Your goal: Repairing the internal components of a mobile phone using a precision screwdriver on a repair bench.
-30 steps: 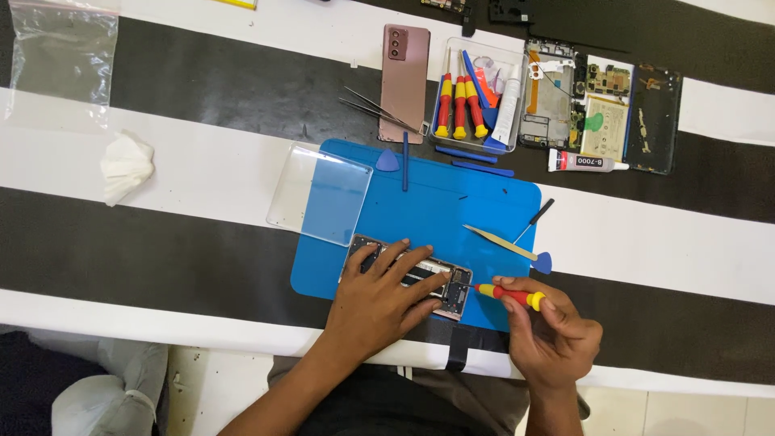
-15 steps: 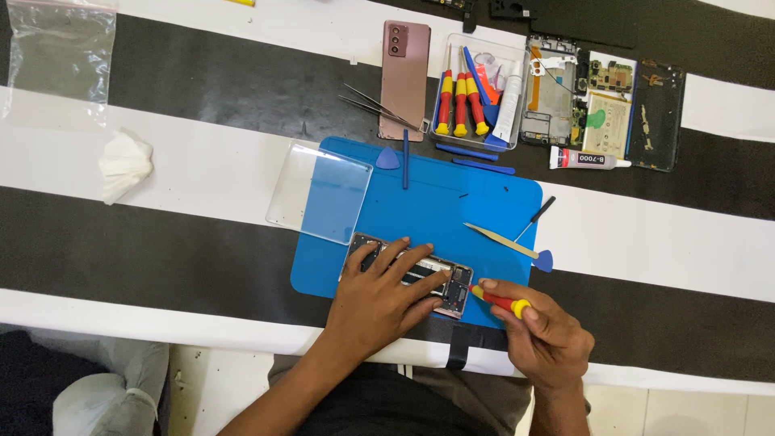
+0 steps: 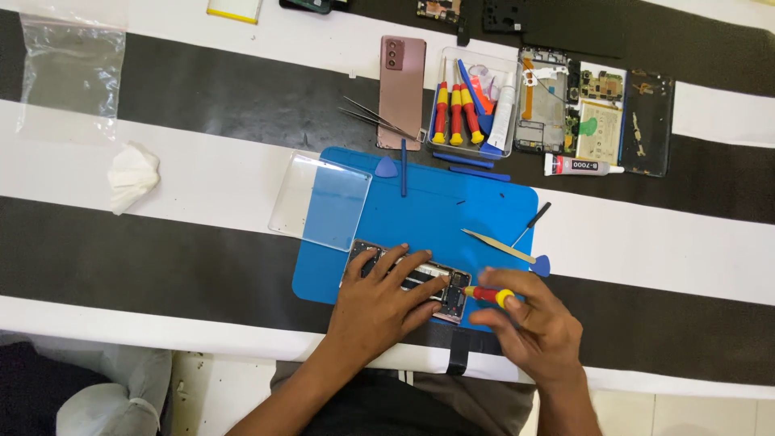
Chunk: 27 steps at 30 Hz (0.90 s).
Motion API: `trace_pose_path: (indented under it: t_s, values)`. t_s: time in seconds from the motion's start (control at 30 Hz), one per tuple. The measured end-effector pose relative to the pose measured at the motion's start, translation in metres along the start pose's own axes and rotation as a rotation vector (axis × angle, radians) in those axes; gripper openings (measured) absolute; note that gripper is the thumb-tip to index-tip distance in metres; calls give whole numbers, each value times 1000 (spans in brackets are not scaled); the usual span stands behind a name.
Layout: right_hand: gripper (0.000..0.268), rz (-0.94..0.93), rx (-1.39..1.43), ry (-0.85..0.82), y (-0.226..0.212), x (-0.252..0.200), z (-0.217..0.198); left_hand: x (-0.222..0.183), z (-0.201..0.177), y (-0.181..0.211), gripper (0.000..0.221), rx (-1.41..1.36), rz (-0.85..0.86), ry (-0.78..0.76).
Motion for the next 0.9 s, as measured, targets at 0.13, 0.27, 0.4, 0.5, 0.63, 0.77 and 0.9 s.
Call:
trace_pose_path:
  t_s: [0.13,0.27,0.4,0.5,0.63,0.77,0.9]
  values:
    - [40,331,261,8,-11,16,5,1,-1,0,30,-5,-1,1]
    - [75,-16,-60,14,-9,11,2,-2,-1,2,32,-17,-3,-14]
    - [12,166,139,-7,-18,24,3,0,0,0,32,-23,-8,-9]
    - [37,-22,240,30,-15,22,0,-1,3,0,32,-18,-8,-18]
    - [49,-83,-40,58,-9,17,-1,0,0,0,32,-27,-7,-13]
    - [31,22,197,-32,-18,26,2,1,1,0,33,-9,4,-22]
    - [68,-66,-69,131,5,4,1,0,-1,0,32,-20,-4,-19]
Point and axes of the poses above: each hand's wrist, its own x-axis towards the middle knuckle, its own z-axis out of the palm, y = z × x, the point moved 3 cm from there along x, towards the middle knuckle, and after that the axes turned 12 degrees about x, right-handed, at the moved point
